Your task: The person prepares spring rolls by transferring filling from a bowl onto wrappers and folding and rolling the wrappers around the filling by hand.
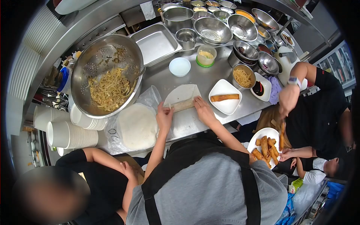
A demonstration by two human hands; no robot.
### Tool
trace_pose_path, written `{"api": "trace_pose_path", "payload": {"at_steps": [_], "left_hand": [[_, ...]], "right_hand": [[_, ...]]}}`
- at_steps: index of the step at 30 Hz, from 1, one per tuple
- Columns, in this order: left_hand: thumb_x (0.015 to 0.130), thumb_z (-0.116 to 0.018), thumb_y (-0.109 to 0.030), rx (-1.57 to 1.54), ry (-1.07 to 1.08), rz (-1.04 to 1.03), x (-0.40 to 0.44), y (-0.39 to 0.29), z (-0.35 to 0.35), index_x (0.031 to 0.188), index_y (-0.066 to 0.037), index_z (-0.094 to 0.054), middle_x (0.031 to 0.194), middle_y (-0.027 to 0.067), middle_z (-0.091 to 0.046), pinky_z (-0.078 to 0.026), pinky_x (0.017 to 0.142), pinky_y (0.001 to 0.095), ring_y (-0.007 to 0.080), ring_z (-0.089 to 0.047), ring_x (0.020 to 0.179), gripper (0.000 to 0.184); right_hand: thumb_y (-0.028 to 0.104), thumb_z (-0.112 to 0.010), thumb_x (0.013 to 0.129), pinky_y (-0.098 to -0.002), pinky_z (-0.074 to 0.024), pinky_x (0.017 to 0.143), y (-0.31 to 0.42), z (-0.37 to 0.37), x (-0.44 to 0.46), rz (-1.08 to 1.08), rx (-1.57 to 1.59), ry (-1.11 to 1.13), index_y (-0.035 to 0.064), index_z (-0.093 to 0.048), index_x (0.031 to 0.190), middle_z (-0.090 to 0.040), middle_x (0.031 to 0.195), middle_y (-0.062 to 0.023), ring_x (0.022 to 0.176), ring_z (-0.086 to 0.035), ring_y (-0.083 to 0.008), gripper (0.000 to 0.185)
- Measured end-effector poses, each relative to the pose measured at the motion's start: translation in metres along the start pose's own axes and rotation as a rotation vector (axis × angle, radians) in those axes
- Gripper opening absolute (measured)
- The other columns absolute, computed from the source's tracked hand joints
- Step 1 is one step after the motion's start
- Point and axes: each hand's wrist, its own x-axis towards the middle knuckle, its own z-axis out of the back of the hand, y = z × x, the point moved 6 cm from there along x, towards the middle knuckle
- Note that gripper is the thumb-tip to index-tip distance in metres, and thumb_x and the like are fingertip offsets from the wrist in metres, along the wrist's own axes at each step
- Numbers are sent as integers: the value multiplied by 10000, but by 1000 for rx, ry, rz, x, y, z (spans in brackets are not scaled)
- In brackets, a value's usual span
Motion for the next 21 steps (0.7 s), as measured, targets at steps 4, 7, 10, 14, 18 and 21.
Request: {"api": "trace_pose_path", "payload": {"at_steps": [4,7,10,14,18,21], "left_hand": [[796,-690,-88,-104,-16,51,0,15,1,871,-9,-627,828,86,-608,-500,630,296,179,-625,701,127],[816,-663,-44,-131,-44,29,-8,17,0,850,-9,-612,950,84,-578,-498,712,257,158,-608,815,70],[837,-623,2,-254,-54,-33,-15,13,-3,868,-13,-588,1074,90,-545,-492,796,249,159,-588,931,49],[853,-583,30,-406,-22,-88,-19,2,-8,902,-15,-557,1143,121,-564,-484,868,290,189,-575,1046,71],[842,-575,36,-197,67,-210,-19,-3,-16,917,-16,-538,1161,168,-589,-469,900,342,260,-555,1124,98],[808,-586,45,-53,79,-369,-18,-16,-18,933,-16,-536,1148,184,-596,-454,920,373,317,-549,1126,148]], "right_hand": [[7,-478,778,-402,-376,1009,0,1,1,10,-3,-24,-69,-533,1117,-523,1224,-207,1237,-440,-335,352],[7,-477,779,-404,-377,1009,0,0,1,-1,-3,-19,-69,-532,1118,-522,1227,-207,1238,-439,-336,352],[10,-477,782,-405,-378,1008,0,0,1,5,1,-23,-67,-532,1123,-517,1236,-208,1239,-439,-337,354],[15,-478,784,-405,-379,1008,-1,-3,0,1,-1,-27,-63,-533,1122,-513,1243,-206,1239,-438,-339,352],[27,-483,783,-396,-380,1004,0,-5,1,14,-19,-36,-54,-538,1105,-518,1233,-199,1234,-439,-333,337],[41,-492,778,-393,-384,993,1,-1,2,20,-46,-48,-39,-542,1086,-526,1215,-183,1215,-449,-324,322]]}}
